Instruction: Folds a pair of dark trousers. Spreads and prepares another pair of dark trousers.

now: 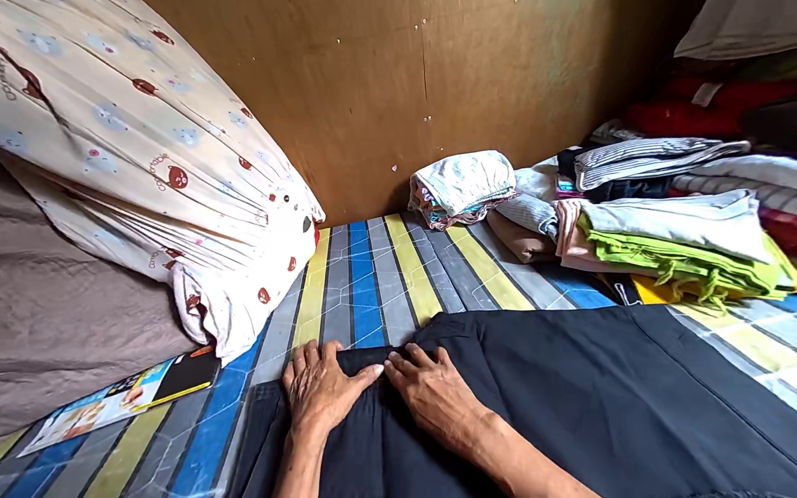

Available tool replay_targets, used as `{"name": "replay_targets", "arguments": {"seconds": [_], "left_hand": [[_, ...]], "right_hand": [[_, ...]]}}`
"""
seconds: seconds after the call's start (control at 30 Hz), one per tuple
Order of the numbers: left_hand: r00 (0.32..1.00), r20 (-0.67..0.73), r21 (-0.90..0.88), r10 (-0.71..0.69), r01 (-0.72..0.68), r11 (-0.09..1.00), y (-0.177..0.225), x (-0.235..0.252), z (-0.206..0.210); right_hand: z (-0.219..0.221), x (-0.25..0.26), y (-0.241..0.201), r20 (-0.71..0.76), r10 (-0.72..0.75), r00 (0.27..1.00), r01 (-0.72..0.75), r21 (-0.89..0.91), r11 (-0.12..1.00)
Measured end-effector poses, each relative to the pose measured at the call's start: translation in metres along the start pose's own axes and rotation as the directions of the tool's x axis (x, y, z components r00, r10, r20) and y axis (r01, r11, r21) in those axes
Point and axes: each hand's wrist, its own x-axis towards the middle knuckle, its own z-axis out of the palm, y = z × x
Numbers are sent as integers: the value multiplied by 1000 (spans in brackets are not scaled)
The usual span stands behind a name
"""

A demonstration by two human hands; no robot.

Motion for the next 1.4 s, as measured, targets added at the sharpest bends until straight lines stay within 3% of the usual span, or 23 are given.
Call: {"name": "replay_targets", "arguments": {"seconds": [0.1, 0.23, 0.37, 0.57, 0.73, 0.87, 0.97, 1.17, 1.33, 1.4], "left_hand": [[999, 45, 13, 25, -26, 1000, -2, 0, -1], [988, 150, 78, -45, 34, 996, 17, -2, -13], [999, 51, 121, 7, -13, 993, 25, 3, 5], [995, -84, 7, 46, -46, 999, 2, -3, 6], [952, -283, -117, -114, 84, 990, -50, -25, -9], [935, -134, -137, -328, 310, 941, -73, -36, -27], [921, -44, -142, -388, 379, 915, -70, -35, -35], [911, 39, -144, -410, 411, 900, -65, -11, -42], [958, 2, -352, -287, 269, 896, -84, 4, -41], [966, 14, -492, -257, 230, 839, -81, 1, -43]], "right_hand": [[-2, -9, 1, 135, 54, 989, -62, 59, 996], [-3, -8, -1, 163, 58, 985, -77, 111, 991], [4, -6, 2, 32, 51, 998, -55, 150, 987], [0, -3, -16, 117, 117, 986, -133, 141, 981], [-4, 5, -35, 181, 195, 964, -204, 28, 979], [-3, 6, -40, 179, 231, 956, -233, -14, 972], [-3, 3, -39, 160, 195, 968, -197, -6, 980], [-7, 2, -41, 179, 212, 961, -226, 62, 972], [-3, 3, -53, 161, 264, 951, -288, 150, 946], [3, 1, -54, 115, 275, 955, -293, 195, 936]]}}
